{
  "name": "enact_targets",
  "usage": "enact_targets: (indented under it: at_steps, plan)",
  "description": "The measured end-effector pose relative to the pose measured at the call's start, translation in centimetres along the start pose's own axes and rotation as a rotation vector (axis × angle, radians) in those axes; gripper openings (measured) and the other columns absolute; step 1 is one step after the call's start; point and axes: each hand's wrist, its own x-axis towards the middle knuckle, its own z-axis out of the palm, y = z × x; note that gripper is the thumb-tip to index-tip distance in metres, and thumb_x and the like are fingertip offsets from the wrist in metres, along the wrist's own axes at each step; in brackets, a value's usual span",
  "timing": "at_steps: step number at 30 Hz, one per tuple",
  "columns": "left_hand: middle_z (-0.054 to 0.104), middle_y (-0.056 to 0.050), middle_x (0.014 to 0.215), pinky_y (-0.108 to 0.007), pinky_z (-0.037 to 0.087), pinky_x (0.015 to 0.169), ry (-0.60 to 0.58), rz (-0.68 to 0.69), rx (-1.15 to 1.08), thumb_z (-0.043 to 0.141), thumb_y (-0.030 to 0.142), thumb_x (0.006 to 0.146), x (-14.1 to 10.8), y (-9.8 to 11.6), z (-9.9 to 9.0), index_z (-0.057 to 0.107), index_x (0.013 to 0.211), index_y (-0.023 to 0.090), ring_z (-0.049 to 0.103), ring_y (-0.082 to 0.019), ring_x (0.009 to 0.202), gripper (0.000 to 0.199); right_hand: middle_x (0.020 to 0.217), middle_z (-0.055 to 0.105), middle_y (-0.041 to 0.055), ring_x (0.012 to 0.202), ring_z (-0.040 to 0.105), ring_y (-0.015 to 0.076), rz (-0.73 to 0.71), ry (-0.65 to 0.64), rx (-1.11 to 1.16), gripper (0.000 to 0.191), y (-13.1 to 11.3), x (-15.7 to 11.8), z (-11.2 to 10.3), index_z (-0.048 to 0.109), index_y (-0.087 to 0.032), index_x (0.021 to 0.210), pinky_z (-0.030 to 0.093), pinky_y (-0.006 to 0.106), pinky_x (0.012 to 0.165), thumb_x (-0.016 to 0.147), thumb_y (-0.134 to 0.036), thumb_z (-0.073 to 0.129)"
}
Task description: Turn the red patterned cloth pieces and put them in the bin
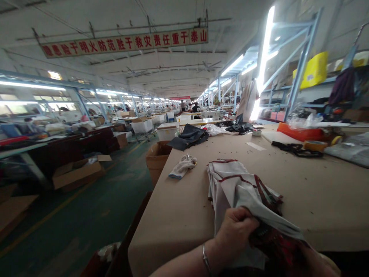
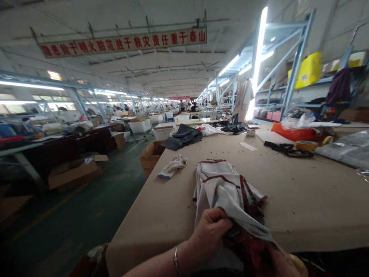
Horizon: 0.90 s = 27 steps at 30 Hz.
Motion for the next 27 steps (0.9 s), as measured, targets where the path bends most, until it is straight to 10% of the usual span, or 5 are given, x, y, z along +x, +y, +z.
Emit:
enact_targets:
  at_steps: [10,19,23,27]
  plan:
    - [0.043,0.003,0.055,-0.02,0.029,0.048,-0.313,0.026,0.192,0.064,0.043,0.076,-1.1,-0.2,-2.0,0.053,0.057,0.013,0.035,-0.006,0.052,0.037,0.075,0.069,0.0022,0.068,0.067,0.0179,-0.042,-0.311,0.115,0.025,-0.3,-2.5,-2.7,0.066,-0.026,0.088,0.056,0.026,0.062,0.083,-0.019,0.043]
    - [0.061,-0.01,0.108,-0.039,0.043,0.094,0.206,0.538,0.811,0.045,0.021,0.089,2.8,-2.6,-4.2,0.064,0.099,0.017,0.054,-0.021,0.105,0.021,0.101,0.071,0.0105,0.087,0.069,0.0279,0.091,-0.002,-0.066,0.046,-1.2,4.3,2.5,0.056,-0.016,0.119,0.058,0.039,0.073,0.078,-0.037,0.06]
    - [0.048,-0.016,0.139,-0.054,0.033,0.103,0.26,0.371,1.282,0.055,0.017,0.081,2.9,-2.4,-5.7,0.057,0.123,0.02,0.04,-0.034,0.128,0.042,0.094,0.072,0.0116,0.081,0.071,0.0302,0.083,0.034,-0.11,0.045,-0.8,4.1,3.1,0.057,-0.016,0.117,0.059,0.038,0.064,0.078,-0.038,0.058]
    - [0.055,-0.013,0.129,-0.046,0.036,0.098,0.25,0.244,1.383,0.064,0.021,0.073,3.1,-2.0,-6.4,0.045,0.135,0.023,0.049,-0.032,0.117,0.065,0.091,0.072,0.0078,0.083,0.07,0.03,0.063,-0.039,-0.1,0.033,1.3,1.5,1.0,0.063,-0.022,0.108,0.059,0.036,0.066,0.077,-0.027,0.056]
